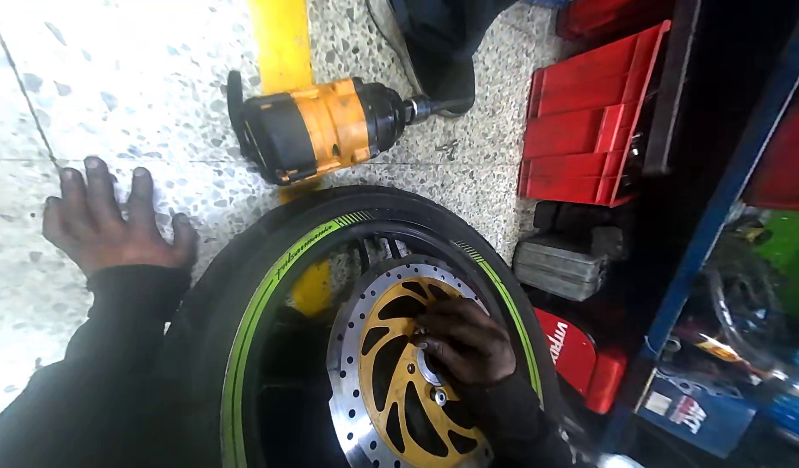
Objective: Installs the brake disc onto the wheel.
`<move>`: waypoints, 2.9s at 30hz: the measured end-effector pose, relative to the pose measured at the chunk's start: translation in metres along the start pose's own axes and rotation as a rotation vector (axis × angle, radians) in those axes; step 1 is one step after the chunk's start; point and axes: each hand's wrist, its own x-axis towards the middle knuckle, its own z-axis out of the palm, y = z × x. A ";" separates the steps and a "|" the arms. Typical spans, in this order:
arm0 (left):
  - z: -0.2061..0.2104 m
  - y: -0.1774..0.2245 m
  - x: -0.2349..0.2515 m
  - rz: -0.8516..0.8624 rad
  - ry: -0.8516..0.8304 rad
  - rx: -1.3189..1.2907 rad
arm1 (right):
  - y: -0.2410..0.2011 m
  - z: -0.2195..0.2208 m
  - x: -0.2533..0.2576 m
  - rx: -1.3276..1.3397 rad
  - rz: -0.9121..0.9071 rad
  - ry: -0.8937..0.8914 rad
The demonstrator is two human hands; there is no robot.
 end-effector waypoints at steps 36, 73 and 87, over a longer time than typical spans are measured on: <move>-0.002 0.002 0.001 0.016 0.005 0.005 | -0.006 -0.001 0.001 0.031 0.038 -0.032; 0.004 -0.002 0.000 0.003 0.015 0.013 | -0.005 0.001 -0.005 0.053 -0.039 -0.026; 0.005 -0.002 0.000 -0.005 0.025 0.007 | -0.003 0.001 -0.003 0.029 -0.060 -0.012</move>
